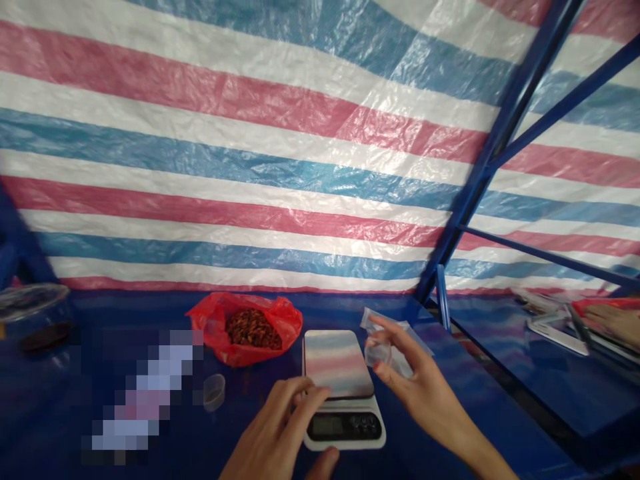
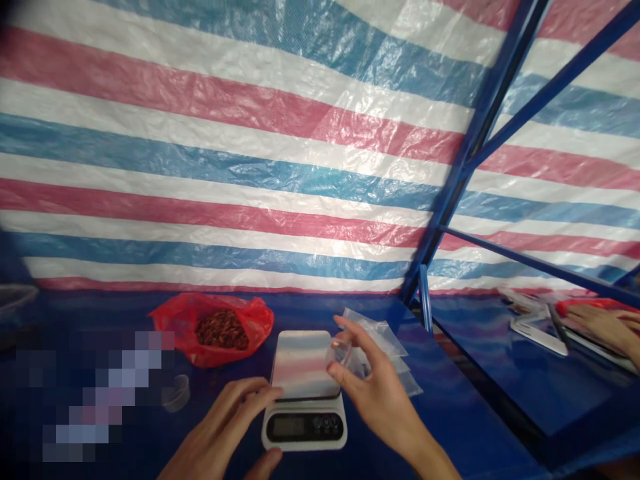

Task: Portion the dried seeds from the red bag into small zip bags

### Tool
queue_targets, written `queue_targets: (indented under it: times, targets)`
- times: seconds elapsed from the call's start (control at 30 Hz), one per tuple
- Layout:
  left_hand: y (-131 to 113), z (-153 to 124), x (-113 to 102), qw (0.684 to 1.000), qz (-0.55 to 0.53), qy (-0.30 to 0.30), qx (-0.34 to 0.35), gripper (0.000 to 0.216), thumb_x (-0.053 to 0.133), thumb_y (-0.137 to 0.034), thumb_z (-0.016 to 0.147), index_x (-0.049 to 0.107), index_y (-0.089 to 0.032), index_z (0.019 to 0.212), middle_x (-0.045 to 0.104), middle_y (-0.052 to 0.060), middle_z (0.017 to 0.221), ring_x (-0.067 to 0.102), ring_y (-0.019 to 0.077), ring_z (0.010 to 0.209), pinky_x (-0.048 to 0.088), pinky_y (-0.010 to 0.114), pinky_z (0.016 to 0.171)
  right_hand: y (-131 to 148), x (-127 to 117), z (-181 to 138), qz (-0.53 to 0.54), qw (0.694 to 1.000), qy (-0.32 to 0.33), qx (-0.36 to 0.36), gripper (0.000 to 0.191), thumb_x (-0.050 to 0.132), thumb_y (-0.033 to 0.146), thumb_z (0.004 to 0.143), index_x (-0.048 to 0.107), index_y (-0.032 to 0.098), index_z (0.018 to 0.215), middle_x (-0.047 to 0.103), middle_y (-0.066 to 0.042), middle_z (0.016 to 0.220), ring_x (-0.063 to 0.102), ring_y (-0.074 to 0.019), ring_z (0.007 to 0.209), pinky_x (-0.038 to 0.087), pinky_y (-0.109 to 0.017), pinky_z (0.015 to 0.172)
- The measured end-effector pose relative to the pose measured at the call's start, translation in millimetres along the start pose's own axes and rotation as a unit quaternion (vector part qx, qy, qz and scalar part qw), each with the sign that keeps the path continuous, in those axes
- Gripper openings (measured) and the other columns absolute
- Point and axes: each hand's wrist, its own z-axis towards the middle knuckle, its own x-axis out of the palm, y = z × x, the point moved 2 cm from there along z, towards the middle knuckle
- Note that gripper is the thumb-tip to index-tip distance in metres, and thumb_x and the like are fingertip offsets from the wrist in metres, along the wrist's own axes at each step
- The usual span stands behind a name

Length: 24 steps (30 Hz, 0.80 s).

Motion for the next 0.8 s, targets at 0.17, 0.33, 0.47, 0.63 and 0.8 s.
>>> queue_targets:
  times: [0.17,0.33,0.47,0.63,0.8]
  targets:
    - [-3.8,1.8,22.2,0.98,-0.161,0.006,-0.113,0.093,0.081,-0.046,0.08,0.035,-0.024,0.158,0.059,0.018,0.144,0.062,0.0343,0.129,0.055,0.046,0.106,38.0,56.8,-25.2,0.164,0.982,0.082,0.054,0.076,0.073,0.066,0.082,0.054,0.03,0.146,0.069,-0.011,0.126,0.069,-0.0268,0.111,0.059,-0.034,0.09]
    - [-14.0,12.9,19.4,0.964,-0.218,0.012,-0.154,0.068,0.064,-0.034,0.092,0.041,-0.02,0.154,0.058,0.02,0.145,0.057,0.0341,0.134,0.048,0.051,0.113,42.2,80.3,-29.7,0.219,0.96,0.128,0.115,0.069,0.068,0.064,0.088,0.05,0.033,0.147,0.066,-0.012,0.133,0.072,-0.0235,0.099,0.061,-0.032,0.08]
    - [-11.0,14.4,10.3,0.95,-0.27,0.029,-0.154,0.061,0.056,-0.028,0.096,0.04,-0.021,0.155,0.054,0.018,0.153,0.055,0.0297,0.139,0.044,0.047,0.118,44.8,86.1,-29.6,0.247,0.953,0.128,0.117,0.069,0.07,0.059,0.088,0.047,0.034,0.148,0.065,-0.01,0.133,0.071,-0.0219,0.099,0.061,-0.034,0.085]
    - [5.4,2.2,4.6,0.93,-0.309,0.018,-0.196,0.058,0.05,-0.026,0.099,0.04,-0.022,0.156,0.055,0.015,0.154,0.056,0.0281,0.139,0.043,0.045,0.118,47.6,92.0,-29.6,0.206,0.967,0.112,0.098,0.061,0.077,0.046,0.085,0.056,0.034,0.141,0.07,-0.006,0.123,0.07,-0.0197,0.096,0.06,-0.033,0.087]
    - [9.8,-3.8,-10.4,0.919,-0.319,0.077,-0.217,0.052,0.047,-0.02,0.096,0.051,-0.027,0.148,0.068,0.009,0.136,0.067,0.0238,0.119,0.052,0.036,0.104,52.9,89.8,-23.9,0.158,0.98,0.096,0.074,0.029,0.079,0.038,0.083,0.074,0.027,0.11,0.075,-0.003,0.103,0.07,-0.0183,0.087,0.059,-0.027,0.079]
